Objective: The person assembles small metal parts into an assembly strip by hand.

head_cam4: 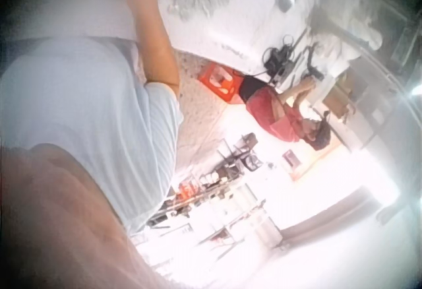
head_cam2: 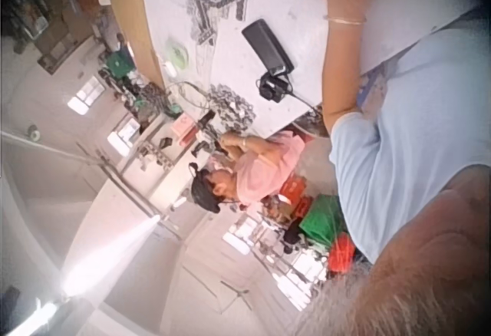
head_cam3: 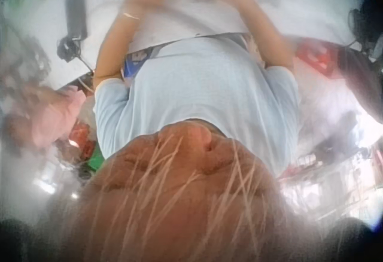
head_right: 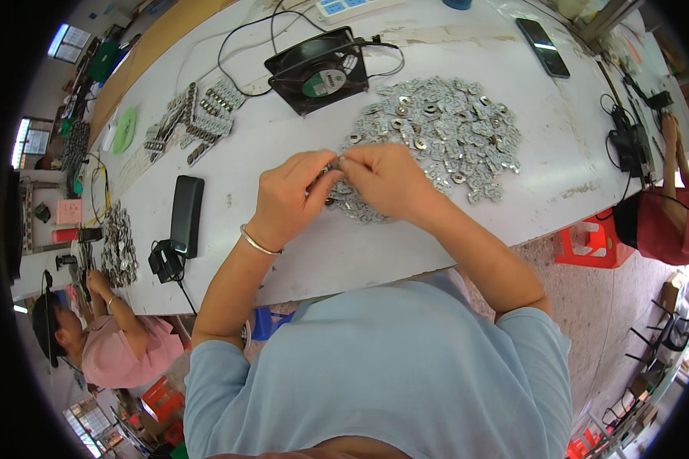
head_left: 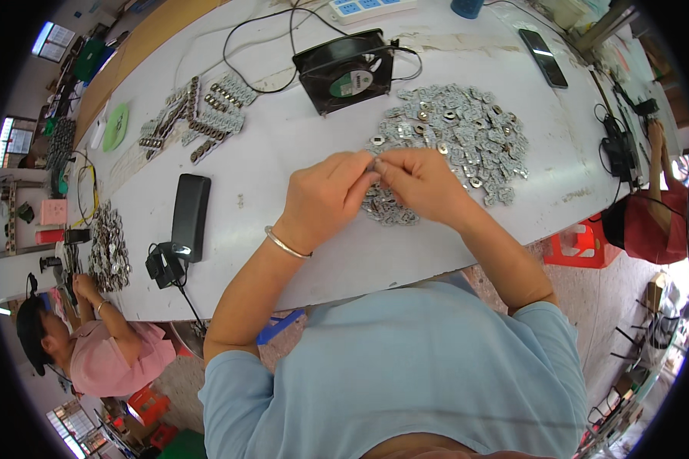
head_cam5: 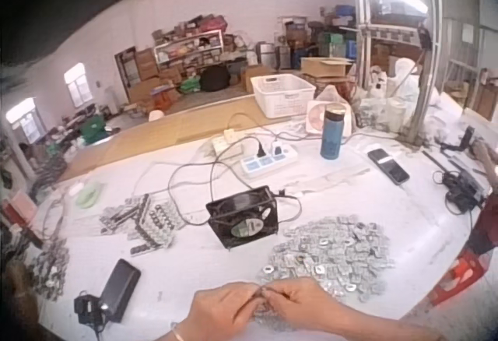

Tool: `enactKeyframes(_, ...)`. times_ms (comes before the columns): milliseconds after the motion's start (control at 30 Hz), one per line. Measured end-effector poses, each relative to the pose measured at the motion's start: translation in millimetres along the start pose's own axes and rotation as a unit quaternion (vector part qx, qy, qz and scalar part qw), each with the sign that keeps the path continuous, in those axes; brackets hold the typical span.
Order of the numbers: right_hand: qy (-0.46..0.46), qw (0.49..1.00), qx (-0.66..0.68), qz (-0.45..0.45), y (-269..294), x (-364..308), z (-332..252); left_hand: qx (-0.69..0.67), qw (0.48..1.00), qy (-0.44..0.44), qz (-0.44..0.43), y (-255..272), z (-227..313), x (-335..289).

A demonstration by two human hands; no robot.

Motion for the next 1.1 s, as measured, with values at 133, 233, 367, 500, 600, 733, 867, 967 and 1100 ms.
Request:
enactKeyframes(133, 0.125, 0.985, -0.076, 0.094, 6, -24, 8, -0.007, 0.998, -0.027, -0.049, -8, 1, -13)
enactKeyframes(233, 0.144, 0.981, -0.079, 0.102, 5, -28, 3, -0.060, 0.994, 0.032, -0.090, 0, 10, -5)
enactKeyframes(367, 0.176, 0.982, -0.063, 0.028, -8, -23, -6, -0.116, 0.980, 0.089, -0.136, 6, 11, 1)
enactKeyframes(500, 0.164, 0.982, -0.093, -0.002, -12, -17, -5, -0.143, 0.971, 0.103, -0.160, 11, 12, 1)
enactKeyframes(600, 0.160, 0.976, -0.134, -0.060, -12, -13, -2, -0.137, 0.970, 0.087, -0.181, 13, 9, -1)
enactKeyframes(733, 0.138, 0.982, -0.113, -0.063, -11, -9, -12, -0.145, 0.963, 0.129, -0.186, 20, 14, 3)
enactKeyframes(867, 0.078, 0.989, -0.111, -0.064, 0, -6, -20, -0.103, 0.919, 0.224, -0.308, 41, 4, 14)
enactKeyframes(967, 0.093, 0.993, -0.012, -0.070, -1, -9, -24, -0.241, 0.870, 0.264, -0.339, 48, -1, 15)
enactKeyframes(1100, 0.016, 0.970, 0.138, -0.201, 1, -4, -23, -0.302, 0.852, 0.220, -0.366, 53, -10, 10)
Point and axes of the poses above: each hand's wrist, its own x-axis towards the middle knuckle, its own y-axis out of the back of the hand, z = x × y, the point moved 1 cm from there along x, towards the middle knuckle, and after that the axes turned 3 degrees about -x, right-handed, at the moved point
